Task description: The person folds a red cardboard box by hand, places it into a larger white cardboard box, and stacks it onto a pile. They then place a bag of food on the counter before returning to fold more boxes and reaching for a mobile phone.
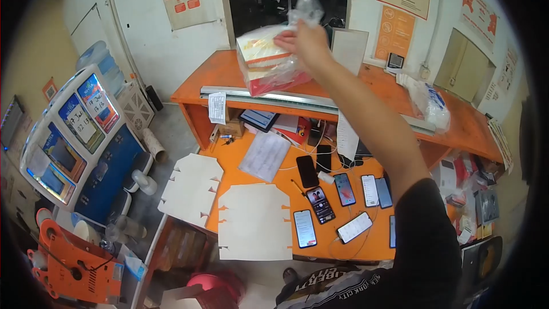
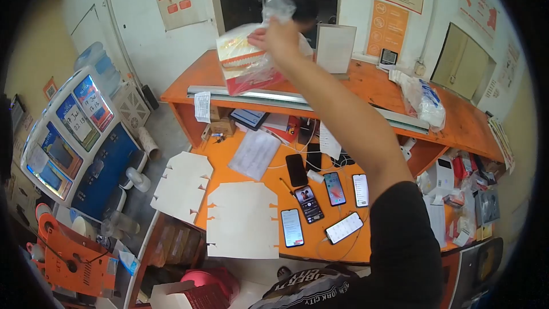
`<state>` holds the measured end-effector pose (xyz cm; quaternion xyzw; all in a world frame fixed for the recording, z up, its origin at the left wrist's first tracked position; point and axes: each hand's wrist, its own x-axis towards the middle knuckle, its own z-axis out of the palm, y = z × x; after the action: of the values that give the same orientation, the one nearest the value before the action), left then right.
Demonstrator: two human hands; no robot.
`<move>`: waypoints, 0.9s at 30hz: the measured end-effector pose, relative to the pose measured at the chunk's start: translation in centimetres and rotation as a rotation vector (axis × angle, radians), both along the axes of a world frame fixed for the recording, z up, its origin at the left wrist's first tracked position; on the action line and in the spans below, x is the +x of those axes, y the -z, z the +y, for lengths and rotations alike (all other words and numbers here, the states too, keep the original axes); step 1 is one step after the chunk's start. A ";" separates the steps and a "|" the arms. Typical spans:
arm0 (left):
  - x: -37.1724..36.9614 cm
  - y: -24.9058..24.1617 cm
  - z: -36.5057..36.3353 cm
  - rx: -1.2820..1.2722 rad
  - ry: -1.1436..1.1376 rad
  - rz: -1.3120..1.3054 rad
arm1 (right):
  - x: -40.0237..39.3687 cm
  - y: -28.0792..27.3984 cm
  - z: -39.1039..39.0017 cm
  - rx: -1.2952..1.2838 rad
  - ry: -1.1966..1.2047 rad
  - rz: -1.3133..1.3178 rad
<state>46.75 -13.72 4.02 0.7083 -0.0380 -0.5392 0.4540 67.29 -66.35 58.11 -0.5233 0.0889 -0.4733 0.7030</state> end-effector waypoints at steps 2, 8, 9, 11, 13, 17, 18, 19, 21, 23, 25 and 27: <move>0.4 -0.4 0.3 -0.002 -0.025 0.010 | 4.8 1.9 -1.5 -0.029 0.090 0.067; 0.7 -1.2 0.9 -0.012 -0.088 0.047 | 18.3 11.0 -13.2 -0.225 0.498 0.253; 0.7 -1.4 1.1 -0.011 -0.094 0.056 | 18.3 11.2 -13.0 -0.244 0.494 0.270; 0.5 -1.5 1.4 -0.013 -0.102 0.078 | 16.5 10.1 -10.4 -0.271 0.506 0.339; 0.3 -1.7 1.9 -0.024 -0.102 0.098 | 15.6 10.6 -9.3 -0.289 0.484 0.383; -0.3 -1.1 3.8 -0.118 -0.088 0.154 | 8.2 11.8 -4.0 -0.483 0.297 0.394; -0.6 -0.6 4.6 -0.179 -0.082 0.185 | 4.7 12.8 -1.4 -0.638 0.242 0.398; -1.0 0.1 5.4 -0.252 -0.084 0.224 | 0.8 13.6 1.4 -0.797 0.182 0.399; -0.7 -0.2 5.6 -0.346 -0.156 0.273 | -6.9 16.4 5.8 -0.933 -0.266 0.590; 0.1 -9.1 2.6 -0.463 -0.050 -0.220 | -14.7 21.1 8.5 -1.243 -0.680 0.715; 1.1 -18.2 -1.2 -0.429 -0.061 -0.481 | -21.1 22.1 13.1 -1.094 -1.125 1.012; 2.3 -20.3 -3.1 -0.381 -0.284 0.075 | -25.1 28.3 15.0 -0.902 -1.219 0.939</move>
<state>49.06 -16.77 24.28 0.5876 -0.0219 -0.4789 0.6518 42.23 -51.35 29.77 -0.8465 -0.1205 0.2560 0.4509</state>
